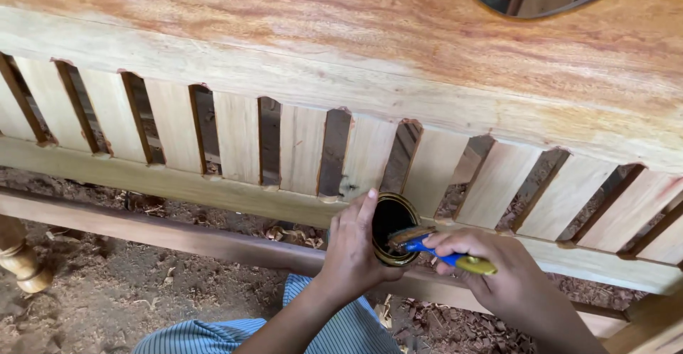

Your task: Apply varnish or finish to a wooden bed frame using a brush.

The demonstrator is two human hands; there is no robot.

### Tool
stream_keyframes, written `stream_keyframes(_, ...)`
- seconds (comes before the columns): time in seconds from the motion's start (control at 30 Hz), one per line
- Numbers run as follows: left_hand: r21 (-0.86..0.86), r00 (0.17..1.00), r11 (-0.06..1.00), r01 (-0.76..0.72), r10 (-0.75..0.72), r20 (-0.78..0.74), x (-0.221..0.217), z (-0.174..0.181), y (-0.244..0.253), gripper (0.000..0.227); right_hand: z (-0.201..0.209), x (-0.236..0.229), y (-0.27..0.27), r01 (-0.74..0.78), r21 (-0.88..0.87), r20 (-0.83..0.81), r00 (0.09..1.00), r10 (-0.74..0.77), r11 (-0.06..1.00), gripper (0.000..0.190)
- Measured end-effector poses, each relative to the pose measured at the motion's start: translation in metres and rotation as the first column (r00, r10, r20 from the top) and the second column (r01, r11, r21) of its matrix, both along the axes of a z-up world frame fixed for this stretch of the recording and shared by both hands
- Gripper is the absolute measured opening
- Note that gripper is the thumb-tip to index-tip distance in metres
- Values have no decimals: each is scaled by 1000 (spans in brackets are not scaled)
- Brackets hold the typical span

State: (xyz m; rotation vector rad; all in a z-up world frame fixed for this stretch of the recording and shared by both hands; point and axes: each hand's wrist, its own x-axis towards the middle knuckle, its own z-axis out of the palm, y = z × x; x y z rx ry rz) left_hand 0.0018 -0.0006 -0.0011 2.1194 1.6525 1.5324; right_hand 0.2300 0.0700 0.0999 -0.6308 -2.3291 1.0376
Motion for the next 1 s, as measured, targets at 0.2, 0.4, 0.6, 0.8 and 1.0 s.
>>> stream_keyframes(0.2,68,998,997,22,-26,53,8,-7,2,135,-3,5,1,-121,325,234,971,44,938,33)
stream_keyframes(0.4,74,992,992,104,-109,62,15,-9,9,130,19,13,-15,-223,321,226,962,154,921,43)
stream_keyframes(0.6,158,982,977,141,-159,107,27,0,16,133,19,44,-17,-57,313,59,997,40,948,50)
stream_keyframes(0.8,218,966,956,197,-227,123,33,-8,23,136,8,77,-34,73,244,32,996,-84,967,42)
stream_keyframes(1.0,195,958,953,232,-258,123,40,-17,19,136,6,83,-50,-31,343,141,990,-19,939,35)
